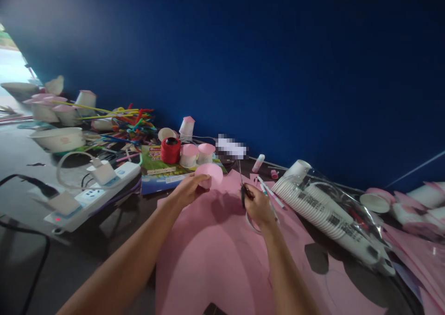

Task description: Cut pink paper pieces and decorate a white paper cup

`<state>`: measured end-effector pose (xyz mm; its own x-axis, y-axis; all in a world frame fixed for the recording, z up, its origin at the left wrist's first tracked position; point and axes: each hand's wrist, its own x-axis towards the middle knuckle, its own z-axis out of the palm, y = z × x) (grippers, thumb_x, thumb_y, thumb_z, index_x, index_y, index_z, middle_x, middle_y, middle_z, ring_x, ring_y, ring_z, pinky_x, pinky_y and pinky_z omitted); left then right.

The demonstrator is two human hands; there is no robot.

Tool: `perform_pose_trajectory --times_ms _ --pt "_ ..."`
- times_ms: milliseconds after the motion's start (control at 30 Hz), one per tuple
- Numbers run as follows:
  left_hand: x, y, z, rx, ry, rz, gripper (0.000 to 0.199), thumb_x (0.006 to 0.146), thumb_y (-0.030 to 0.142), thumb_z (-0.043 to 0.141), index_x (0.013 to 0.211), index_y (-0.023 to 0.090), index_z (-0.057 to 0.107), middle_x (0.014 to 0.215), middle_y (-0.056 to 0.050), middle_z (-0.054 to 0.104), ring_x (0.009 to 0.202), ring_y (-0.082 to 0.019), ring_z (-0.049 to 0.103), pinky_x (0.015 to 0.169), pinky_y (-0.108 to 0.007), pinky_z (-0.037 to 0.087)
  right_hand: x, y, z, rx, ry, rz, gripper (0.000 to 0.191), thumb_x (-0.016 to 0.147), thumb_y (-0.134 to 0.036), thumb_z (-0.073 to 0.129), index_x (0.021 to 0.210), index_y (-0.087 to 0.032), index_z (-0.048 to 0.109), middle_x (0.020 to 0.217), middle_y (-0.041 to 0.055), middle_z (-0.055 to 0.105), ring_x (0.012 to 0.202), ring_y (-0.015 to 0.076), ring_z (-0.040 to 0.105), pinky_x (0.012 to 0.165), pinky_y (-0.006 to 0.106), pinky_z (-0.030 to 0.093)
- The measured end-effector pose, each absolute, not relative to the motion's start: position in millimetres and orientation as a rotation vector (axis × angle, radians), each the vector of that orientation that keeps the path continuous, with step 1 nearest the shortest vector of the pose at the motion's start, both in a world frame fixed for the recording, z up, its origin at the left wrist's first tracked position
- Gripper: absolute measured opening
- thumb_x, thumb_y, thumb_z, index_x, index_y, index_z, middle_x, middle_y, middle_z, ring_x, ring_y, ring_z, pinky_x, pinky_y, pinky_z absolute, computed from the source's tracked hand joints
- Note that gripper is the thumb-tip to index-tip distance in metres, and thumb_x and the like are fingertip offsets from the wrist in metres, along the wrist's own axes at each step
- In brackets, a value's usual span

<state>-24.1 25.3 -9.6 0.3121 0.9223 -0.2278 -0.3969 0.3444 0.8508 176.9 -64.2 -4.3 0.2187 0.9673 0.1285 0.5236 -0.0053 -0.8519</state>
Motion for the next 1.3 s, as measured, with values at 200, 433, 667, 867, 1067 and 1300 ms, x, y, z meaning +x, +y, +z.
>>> perform_pose_trajectory --times_ms 200,433,667,867,1067,1300 --pt "-23 23 -8 0.750 0.751 1.057 0.030 0.057 0.015 0.077 0.086 0.012 0.068 0.073 -0.005 0.067 0.059 -0.011 0.059 0.051 -0.022 0.047 162 -67 -4 -2.139 -1.768 0.024 0.044 0.084 -0.035 0.056 0.125 -0.022 0.062 0.095 0.0090 0.074 0.101 0.0319 0.060 0.093 0.046 0.031" --pt "-19 20 -4 0.739 0.675 1.097 0.027 0.057 0.015 0.073 0.083 0.014 0.066 0.078 -0.004 0.068 0.064 -0.013 0.061 0.057 -0.026 0.052 148 -67 1 -2.270 -1.830 -0.055 0.051 0.086 -0.040 0.055 0.134 -0.021 0.052 0.112 0.0128 0.072 0.113 0.0336 0.056 0.096 0.046 0.026" --pt "-17 22 -5 0.850 0.683 1.175 0.018 0.054 0.014 0.071 0.067 0.014 0.059 0.055 0.004 0.057 0.052 -0.007 0.050 0.054 -0.019 0.043 124 -66 20 -2.248 -2.104 -0.138 0.035 0.093 -0.030 0.045 0.123 -0.017 0.058 0.098 0.0148 0.074 0.093 0.0288 0.067 0.084 0.039 0.035" --pt "-16 18 -1 0.982 0.726 1.132 0.014 0.059 0.017 0.070 0.069 0.014 0.059 0.055 0.004 0.057 0.052 -0.008 0.052 0.052 -0.018 0.042 124 -56 25 -2.226 -2.244 -0.127 0.030 0.093 -0.024 0.044 0.108 -0.015 0.069 0.096 0.0160 0.075 0.093 0.0285 0.067 0.080 0.036 0.039" --pt "-15 19 -4 1.098 0.792 1.144 0.038 0.063 0.022 0.070 0.100 0.012 0.065 0.075 0.000 0.065 0.059 -0.009 0.056 0.056 -0.020 0.046 133 -50 24 -2.223 -2.295 -0.165 0.036 0.093 -0.024 0.044 0.120 -0.012 0.063 0.106 0.0187 0.071 0.104 0.0296 0.063 0.082 0.036 0.042" --pt "-14 16 -3 1.114 0.897 1.161 0.063 0.068 0.026 0.069 0.126 0.008 0.053 0.065 0.004 0.057 0.043 -0.004 0.042 0.042 -0.017 0.034 137 -51 20 -2.293 -2.246 -0.148 0.033 0.091 -0.024 0.046 0.116 -0.013 0.065 0.100 0.0191 0.072 0.093 0.0300 0.067 0.077 0.036 0.047"
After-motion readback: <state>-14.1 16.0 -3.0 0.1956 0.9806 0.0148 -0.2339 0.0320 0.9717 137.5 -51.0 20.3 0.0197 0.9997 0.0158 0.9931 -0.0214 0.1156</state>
